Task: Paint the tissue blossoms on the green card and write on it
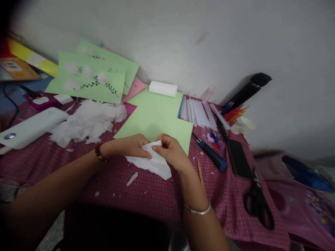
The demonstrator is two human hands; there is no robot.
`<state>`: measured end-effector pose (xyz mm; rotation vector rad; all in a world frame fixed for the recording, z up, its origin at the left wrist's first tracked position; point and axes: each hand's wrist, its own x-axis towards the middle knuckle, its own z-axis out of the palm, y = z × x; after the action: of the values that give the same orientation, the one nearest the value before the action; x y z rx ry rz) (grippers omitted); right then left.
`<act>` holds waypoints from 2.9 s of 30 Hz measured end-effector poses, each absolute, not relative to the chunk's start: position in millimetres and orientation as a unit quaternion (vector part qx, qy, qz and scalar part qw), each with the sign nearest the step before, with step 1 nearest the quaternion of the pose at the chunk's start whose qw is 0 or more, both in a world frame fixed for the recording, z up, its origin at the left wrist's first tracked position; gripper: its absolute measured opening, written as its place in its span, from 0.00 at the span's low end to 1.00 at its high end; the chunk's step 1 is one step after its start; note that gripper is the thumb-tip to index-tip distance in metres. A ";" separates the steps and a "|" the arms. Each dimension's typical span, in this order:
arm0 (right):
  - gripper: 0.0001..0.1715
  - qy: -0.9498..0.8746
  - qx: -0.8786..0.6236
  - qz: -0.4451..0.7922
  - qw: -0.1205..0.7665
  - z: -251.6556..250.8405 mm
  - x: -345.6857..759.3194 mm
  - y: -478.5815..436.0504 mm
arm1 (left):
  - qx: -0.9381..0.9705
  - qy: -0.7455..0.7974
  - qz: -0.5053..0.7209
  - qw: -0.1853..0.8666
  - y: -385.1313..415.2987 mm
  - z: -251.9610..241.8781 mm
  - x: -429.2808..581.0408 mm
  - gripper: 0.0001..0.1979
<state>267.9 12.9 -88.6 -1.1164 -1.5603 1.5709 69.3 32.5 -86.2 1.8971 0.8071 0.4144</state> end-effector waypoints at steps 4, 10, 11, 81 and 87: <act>0.07 -0.646 -0.452 0.504 0.354 -86.7 267.9 14.1 | 0.803 0.361 0.175 0.440 35.7 -87.9 70.3 0.09; 0.07 -0.700 -0.482 0.231 0.473 -82.5 258.4 10.1 | 0.777 0.485 0.384 0.118 32.5 -82.1 73.7 0.09; 0.07 -0.703 -0.487 0.203 0.477 -82.7 257.5 9.7 | 0.765 0.488 0.409 0.092 29.2 -79.7 75.3 0.07; 0.07 -0.656 -0.477 0.255 0.527 -91.5 252.9 5.9 | 0.555 0.372 0.465 0.580 15.1 -85.5 97.6 0.12; 0.13 -0.510 -0.471 0.461 0.553 -100.3 256.9 15.4 | 0.635 0.409 0.493 0.432 15.1 -88.0 96.0 0.10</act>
<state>256.9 15.4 -100.3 -1.1138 -1.2049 1.0894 96.0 15.1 -88.0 1.5827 1.0202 1.2286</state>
